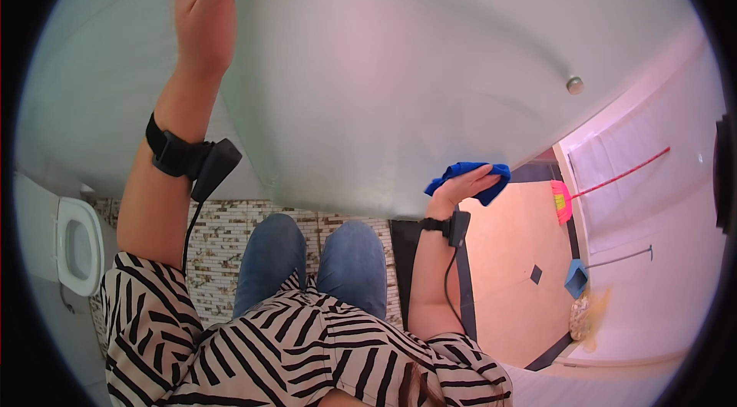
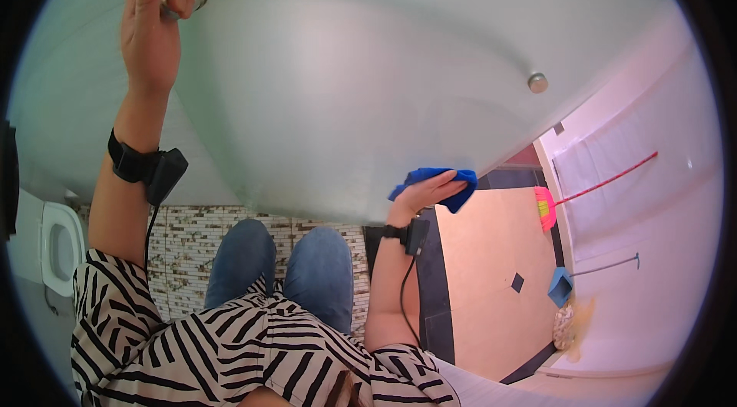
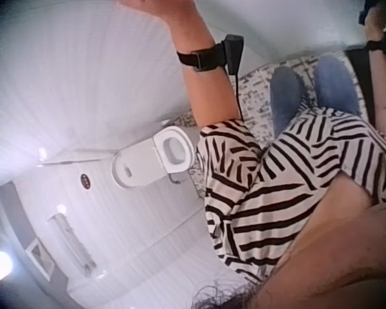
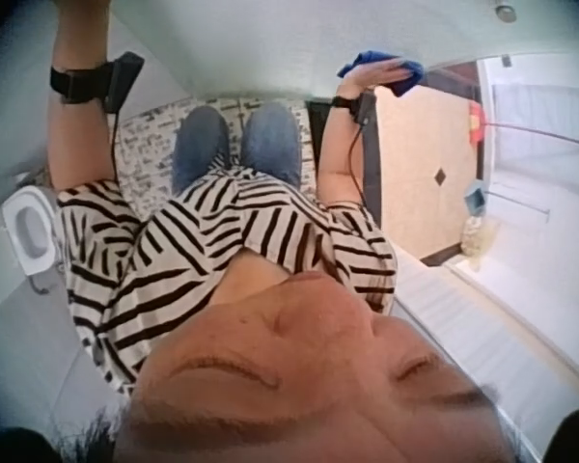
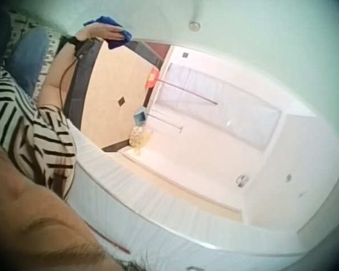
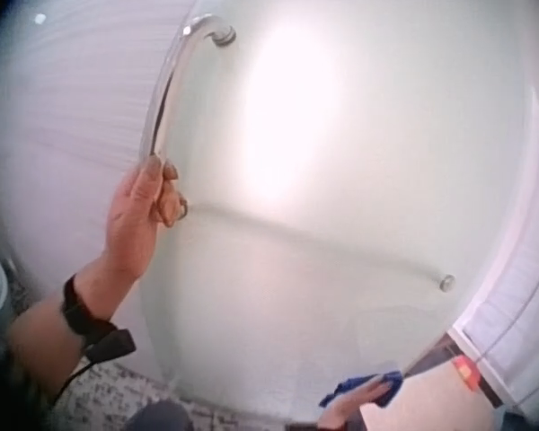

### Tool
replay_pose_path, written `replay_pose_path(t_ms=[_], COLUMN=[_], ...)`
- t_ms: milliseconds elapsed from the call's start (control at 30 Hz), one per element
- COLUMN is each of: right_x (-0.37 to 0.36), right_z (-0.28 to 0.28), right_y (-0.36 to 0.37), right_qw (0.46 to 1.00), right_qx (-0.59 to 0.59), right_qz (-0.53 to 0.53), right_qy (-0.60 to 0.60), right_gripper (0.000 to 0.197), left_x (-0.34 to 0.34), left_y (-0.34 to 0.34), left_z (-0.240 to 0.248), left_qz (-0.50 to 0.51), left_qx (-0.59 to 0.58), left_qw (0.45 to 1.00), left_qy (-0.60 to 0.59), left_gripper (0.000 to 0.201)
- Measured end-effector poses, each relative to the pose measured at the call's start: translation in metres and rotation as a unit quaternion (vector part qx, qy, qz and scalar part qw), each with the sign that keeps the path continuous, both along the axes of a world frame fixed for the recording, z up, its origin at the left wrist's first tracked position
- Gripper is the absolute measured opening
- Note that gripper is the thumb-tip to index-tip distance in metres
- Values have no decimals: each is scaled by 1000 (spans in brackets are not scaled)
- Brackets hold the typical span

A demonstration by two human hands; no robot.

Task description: Wiping the frosted glass door and handle of a shower enclosure with a blue cloth.

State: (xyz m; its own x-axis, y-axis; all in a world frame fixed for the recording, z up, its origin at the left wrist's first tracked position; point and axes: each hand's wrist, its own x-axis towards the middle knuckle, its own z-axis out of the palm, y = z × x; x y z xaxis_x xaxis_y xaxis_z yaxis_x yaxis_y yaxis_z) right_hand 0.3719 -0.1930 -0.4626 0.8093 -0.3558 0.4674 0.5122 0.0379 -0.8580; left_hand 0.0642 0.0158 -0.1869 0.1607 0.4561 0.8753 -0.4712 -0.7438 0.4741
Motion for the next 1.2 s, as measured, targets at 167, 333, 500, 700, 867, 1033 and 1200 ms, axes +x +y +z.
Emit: replay_pose_path(t_ms=[167, 333, 500, 700, 867, 1033, 1200], right_x=[6, 1, -98, -105, -82, -34, -41], right_z=[-50, -97, 6, -13, -57, -71, -29], right_y=[9, 20, 39, 56, 32, -2, 14], right_qw=[971, 853, 908, 975, 837, 732, 757], right_qx=[113, 291, 243, -171, -417, -512, -494], right_qz=[-14, 179, 264, 86, 73, 136, 133], right_qy=[212, 395, 215, -111, -347, -428, -406], right_gripper=[61, 59, 47, 54, 38, 37, 36], left_x=[2, 3, -3, -4, -11, -4, 5], left_y=[8, 10, 8, 11, 6, 12, 13], left_z=[-6, -3, -5, -6, -1, -8, -13], left_qz=[-22, -38, -47, -48, -40, -66, -98], left_qx=[13, 25, 18, 50, 23, 20, 17], left_qw=[998, 997, 998, 996, 997, 996, 993], left_qy=[-61, -62, -48, -51, -54, -64, -60], left_gripper=[38, 37, 37, 38, 38, 37, 35])
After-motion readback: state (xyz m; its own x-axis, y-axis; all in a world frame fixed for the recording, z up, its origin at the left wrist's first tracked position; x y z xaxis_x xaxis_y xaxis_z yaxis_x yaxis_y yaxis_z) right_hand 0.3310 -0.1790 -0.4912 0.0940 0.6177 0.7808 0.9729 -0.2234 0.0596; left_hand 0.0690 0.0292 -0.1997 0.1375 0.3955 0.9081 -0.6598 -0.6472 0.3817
